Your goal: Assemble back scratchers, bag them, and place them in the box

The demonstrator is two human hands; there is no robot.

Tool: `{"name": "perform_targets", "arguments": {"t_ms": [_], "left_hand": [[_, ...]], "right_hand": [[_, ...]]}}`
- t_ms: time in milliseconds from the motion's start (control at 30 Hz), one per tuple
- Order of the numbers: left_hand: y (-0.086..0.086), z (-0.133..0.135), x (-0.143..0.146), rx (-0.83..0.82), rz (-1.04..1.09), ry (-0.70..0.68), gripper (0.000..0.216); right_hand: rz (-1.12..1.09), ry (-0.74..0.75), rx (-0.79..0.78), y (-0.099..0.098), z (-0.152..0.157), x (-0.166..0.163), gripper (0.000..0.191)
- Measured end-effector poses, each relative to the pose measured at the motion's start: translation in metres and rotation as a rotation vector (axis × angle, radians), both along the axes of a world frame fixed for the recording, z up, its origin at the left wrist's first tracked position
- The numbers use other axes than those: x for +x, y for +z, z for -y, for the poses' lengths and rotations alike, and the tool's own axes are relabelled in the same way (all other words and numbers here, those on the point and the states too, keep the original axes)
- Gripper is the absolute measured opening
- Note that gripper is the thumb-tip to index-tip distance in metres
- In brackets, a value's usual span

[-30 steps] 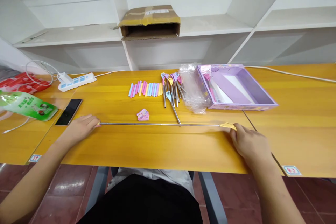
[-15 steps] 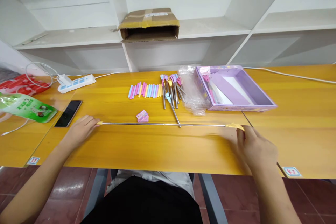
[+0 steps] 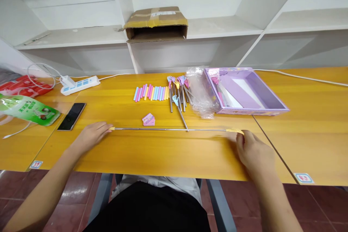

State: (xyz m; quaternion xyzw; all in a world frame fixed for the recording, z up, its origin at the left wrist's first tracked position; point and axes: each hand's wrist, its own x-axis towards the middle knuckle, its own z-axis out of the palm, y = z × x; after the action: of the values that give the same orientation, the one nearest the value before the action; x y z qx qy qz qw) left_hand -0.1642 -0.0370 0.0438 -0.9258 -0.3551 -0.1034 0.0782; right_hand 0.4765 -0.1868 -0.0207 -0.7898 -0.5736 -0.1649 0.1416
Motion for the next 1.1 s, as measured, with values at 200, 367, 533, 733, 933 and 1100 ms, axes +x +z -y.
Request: {"name": "perform_targets", "arguments": {"t_ms": [200, 367, 533, 733, 933, 1100], "left_hand": [[-0.016, 0.014, 0.085, -0.085, 0.013, -0.058, 0.039], [-0.019, 0.052, 0.156, -0.143, -0.037, -0.031, 0.034], [-0.026, 0.065, 0.159, -0.229, -0.07, -0.055, 0.028], [-0.039, 0.068, 0.143, -0.212, -0.06, -0.061, 0.024], [-0.03, 0.069, 0.153, -0.324, -0.114, 0.014, 0.021], [-0.012, 0.067, 0.156, -0.489, -0.104, 0.082, 0.025]], "right_hand": [[-0.025, 0.151, -0.102, 0.004, -0.029, -0.072, 0.026], [0.055, 0.388, -0.072, 0.009, -0.025, -0.165, 0.029], [0.121, 0.471, -0.021, 0.007, -0.01, -0.207, 0.028], [0.005, 0.511, -0.015, 0.001, -0.005, -0.213, 0.025], [-0.02, 0.448, -0.053, -0.002, -0.004, -0.214, 0.026], [-0.088, 0.538, -0.055, 0.001, -0.003, -0.205, 0.029]]}}
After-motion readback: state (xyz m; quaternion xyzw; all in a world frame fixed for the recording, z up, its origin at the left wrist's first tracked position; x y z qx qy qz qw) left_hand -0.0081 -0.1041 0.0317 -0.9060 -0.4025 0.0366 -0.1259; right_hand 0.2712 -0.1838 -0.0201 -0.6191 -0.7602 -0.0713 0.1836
